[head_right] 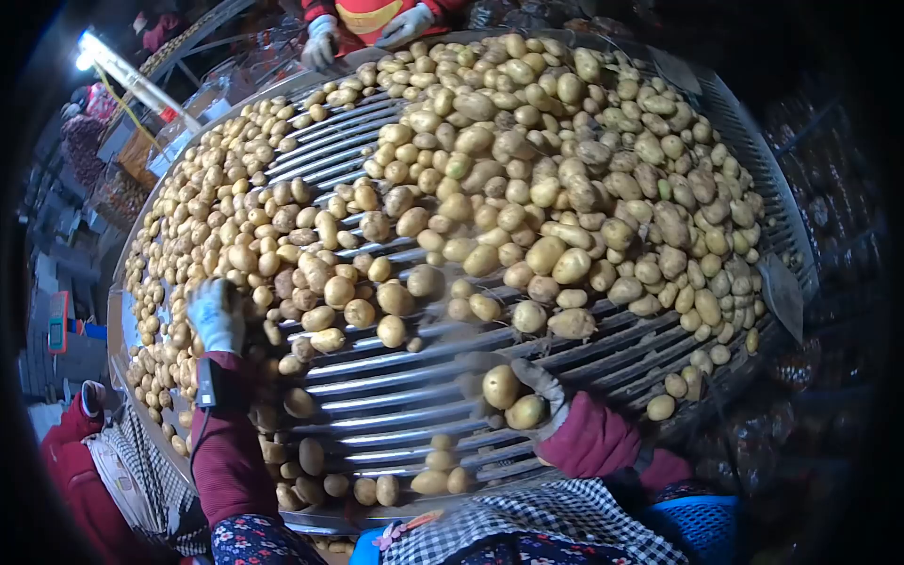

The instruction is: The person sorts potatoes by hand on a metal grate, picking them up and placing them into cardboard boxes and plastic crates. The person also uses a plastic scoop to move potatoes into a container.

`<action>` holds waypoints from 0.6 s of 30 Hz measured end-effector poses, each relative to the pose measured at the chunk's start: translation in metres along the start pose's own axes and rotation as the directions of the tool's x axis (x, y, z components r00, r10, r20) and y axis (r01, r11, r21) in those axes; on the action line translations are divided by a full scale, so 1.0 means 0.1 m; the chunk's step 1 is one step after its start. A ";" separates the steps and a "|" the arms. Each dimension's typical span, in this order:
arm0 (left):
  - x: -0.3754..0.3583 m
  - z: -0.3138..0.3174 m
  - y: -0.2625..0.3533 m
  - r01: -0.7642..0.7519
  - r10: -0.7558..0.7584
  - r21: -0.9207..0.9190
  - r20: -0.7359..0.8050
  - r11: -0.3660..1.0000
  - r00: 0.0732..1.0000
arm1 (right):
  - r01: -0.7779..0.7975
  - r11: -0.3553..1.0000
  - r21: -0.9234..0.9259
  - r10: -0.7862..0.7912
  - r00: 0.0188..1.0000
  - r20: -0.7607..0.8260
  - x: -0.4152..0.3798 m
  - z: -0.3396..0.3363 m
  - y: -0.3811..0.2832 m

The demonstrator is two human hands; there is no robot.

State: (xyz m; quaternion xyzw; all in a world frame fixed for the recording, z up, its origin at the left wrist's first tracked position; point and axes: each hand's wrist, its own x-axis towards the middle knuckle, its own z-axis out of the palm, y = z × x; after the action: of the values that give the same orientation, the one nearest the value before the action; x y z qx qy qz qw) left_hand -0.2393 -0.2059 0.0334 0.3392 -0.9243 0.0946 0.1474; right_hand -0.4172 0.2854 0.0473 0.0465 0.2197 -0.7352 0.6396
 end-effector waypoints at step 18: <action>-2.03 -1.38 2.21 -0.474 0.795 -0.689 0.252 0.547 0.552 | 0.240 0.970 0.024 -0.236 0.966 -0.109 0.06 0.11 -0.08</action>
State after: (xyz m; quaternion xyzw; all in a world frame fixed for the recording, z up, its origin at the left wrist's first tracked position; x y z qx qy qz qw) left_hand -0.2075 0.1194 0.0785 -0.0847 -0.9679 -0.2239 -0.0767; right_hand -0.4241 0.2763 0.0571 0.0703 0.2433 -0.8072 0.5332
